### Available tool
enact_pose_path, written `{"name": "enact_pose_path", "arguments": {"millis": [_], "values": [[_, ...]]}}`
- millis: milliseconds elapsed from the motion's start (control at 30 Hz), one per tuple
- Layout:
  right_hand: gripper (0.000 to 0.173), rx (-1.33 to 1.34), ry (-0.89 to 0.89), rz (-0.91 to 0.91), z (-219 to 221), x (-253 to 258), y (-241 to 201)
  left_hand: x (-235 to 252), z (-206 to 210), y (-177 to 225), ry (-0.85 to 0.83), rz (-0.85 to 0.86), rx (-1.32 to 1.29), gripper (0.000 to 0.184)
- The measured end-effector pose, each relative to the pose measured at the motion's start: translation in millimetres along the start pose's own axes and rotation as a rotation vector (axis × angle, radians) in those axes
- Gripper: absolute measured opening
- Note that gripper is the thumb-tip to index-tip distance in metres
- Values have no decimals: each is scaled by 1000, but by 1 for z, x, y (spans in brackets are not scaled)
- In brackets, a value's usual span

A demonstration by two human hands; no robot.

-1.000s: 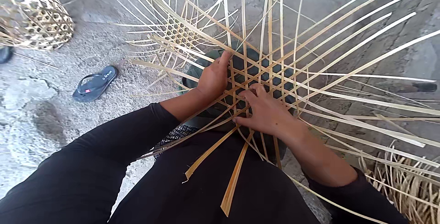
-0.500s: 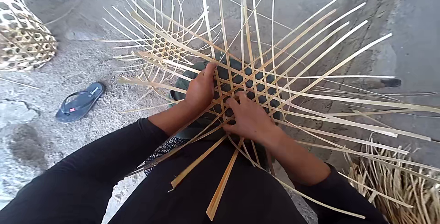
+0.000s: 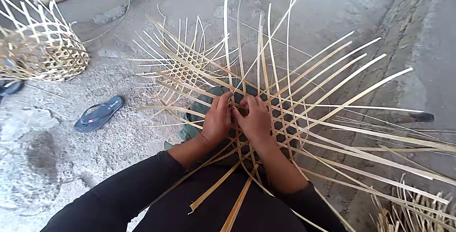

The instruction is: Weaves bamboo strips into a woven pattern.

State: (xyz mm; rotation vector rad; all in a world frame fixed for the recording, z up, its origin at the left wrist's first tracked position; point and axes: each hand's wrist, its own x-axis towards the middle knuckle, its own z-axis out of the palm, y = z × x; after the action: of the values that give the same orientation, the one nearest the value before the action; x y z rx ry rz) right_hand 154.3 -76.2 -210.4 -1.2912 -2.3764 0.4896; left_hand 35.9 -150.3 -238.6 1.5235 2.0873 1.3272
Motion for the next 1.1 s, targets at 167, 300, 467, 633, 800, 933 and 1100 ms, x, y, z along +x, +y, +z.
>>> {"name": "enact_pose_path", "arguments": {"millis": [167,300,467,633,800,933,1100], "values": [[42,-14,42,-12,7,-2,4,-5,7,-8,49,61,-21,34],[38,29,55,20,9,-2,7,-6,11,-12,76,110,-24,32],[28,74,78,15,13,-2,11,-5,11,-12,48,127,-6,35],[24,195,-87,35,-14,7,17,-4,11,-15,43,129,-31,36],[30,120,45,28,-24,12,33,-6,12,-16,51,109,-40,37],[44,20,52,131,-14,15,22,-5,12,-14,53,91,-43,36],[34,73,55,148,-10,15,26,-6,12,-14,64,89,-57,36]]}}
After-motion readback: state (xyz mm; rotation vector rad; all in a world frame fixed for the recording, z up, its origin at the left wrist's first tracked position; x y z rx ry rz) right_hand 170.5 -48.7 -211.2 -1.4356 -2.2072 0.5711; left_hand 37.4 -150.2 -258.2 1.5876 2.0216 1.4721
